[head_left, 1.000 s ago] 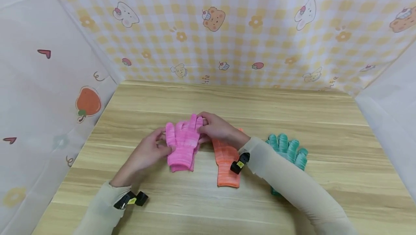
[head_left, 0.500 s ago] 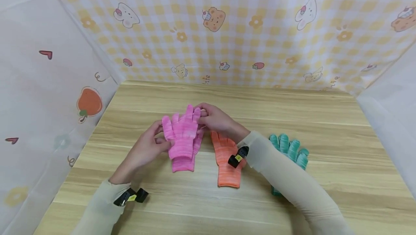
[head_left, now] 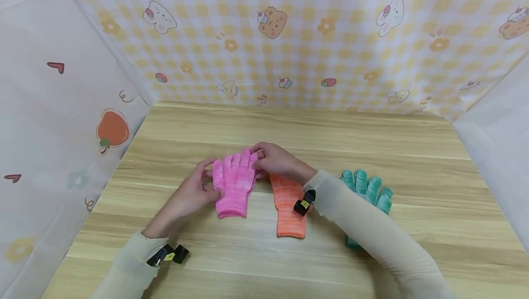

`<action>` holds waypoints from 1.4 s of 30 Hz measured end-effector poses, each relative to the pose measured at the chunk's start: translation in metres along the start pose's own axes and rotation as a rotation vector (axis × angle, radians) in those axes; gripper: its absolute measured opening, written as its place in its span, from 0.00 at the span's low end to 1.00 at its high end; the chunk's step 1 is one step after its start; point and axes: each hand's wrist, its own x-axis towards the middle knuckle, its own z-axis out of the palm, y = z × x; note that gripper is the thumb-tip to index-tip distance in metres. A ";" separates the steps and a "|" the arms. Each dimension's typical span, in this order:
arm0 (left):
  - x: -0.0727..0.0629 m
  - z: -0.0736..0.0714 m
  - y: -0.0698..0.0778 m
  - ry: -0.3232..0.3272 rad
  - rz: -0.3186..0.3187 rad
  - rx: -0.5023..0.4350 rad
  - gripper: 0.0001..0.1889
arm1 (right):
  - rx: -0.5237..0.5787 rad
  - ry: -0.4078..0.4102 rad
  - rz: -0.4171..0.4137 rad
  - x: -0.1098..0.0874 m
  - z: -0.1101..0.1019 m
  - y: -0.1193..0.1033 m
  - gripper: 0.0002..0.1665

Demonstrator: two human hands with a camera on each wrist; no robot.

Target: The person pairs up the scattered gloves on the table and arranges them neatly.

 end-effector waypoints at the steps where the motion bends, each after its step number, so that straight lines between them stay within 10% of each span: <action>1: 0.000 0.000 0.000 0.002 -0.010 0.007 0.53 | -0.021 0.007 -0.003 0.000 -0.001 0.000 0.25; 20: -0.001 0.003 -0.005 0.032 0.049 0.103 0.47 | -0.505 0.096 -0.104 0.014 -0.012 -0.005 0.07; 27: -0.001 0.005 -0.005 0.060 0.086 0.279 0.41 | -0.697 0.114 -0.139 0.018 -0.009 -0.002 0.07; 42: -0.002 0.006 -0.001 0.066 -0.042 0.422 0.43 | -0.845 0.133 -0.093 0.018 -0.008 -0.003 0.02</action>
